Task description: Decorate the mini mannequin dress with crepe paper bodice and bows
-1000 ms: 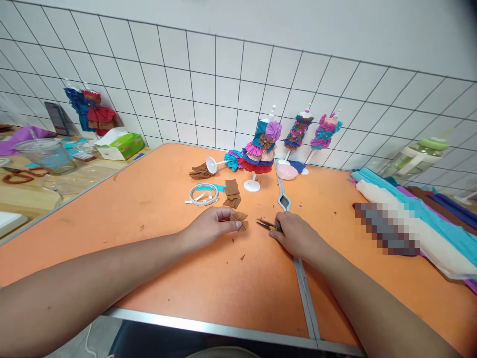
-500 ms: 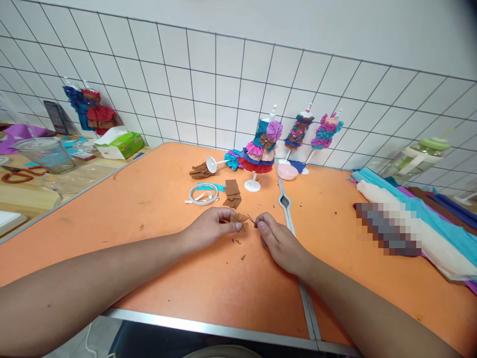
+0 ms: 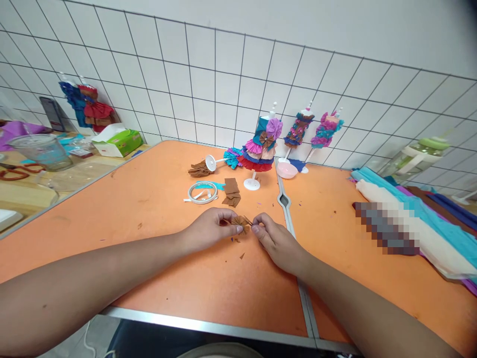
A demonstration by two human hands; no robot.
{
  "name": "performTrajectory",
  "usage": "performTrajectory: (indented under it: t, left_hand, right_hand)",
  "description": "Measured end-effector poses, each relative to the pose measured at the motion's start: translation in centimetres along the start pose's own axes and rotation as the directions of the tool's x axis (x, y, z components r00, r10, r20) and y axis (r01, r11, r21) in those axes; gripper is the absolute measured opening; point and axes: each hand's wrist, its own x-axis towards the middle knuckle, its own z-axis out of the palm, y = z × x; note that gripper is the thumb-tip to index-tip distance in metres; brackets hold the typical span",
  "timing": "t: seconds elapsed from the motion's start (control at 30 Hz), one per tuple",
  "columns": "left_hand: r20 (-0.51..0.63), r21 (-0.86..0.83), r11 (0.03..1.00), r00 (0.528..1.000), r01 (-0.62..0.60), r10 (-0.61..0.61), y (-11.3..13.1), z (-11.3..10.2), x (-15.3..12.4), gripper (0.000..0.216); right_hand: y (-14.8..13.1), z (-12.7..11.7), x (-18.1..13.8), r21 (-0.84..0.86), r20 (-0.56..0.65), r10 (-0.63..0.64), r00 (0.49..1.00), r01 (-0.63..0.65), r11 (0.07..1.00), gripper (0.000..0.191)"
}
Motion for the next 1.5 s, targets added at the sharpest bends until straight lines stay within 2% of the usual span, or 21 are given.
performTrajectory:
  t: [0.3,0.53,0.63,0.83,1.17,1.5]
  left_hand:
    - [0.024,-0.008,1.000,1.000,0.000,0.000,0.3,0.0,-0.1,0.020]
    - [0.039,0.018,1.000,0.999,0.004,-0.004,0.9,0.1,-0.3,0.018]
    - [0.059,0.092,0.996,0.998,-0.015,0.009,0.6,0.0,-0.4,0.018]
    - [0.061,0.264,0.962,0.997,-0.064,0.049,-0.2,0.0,-0.5,0.022]
    - [0.096,0.438,0.889,0.990,-0.135,0.103,-0.2,0.1,-0.7,0.020]
    - [0.126,0.438,0.882,0.984,-0.172,0.129,-0.1,0.1,-0.8,0.020]
  right_hand:
    - [0.0,0.0,0.0,-0.038,-0.022,-0.013,1.000,0.012,0.999,0.020]
    - [0.2,-0.4,0.0,-0.123,-0.009,-0.022,1.000,0.021,0.992,0.023]
    - [0.2,-1.1,-0.1,-0.137,0.029,-0.015,0.999,0.019,0.990,0.027]
    - [0.4,-1.7,-0.4,-0.123,0.183,-0.037,0.982,0.060,0.991,0.030]
    - [0.0,-1.4,-0.4,-0.132,0.185,-0.041,0.982,0.066,0.989,0.028]
    - [0.1,-1.3,-0.2,-0.134,0.182,-0.031,0.983,0.056,0.989,0.024]
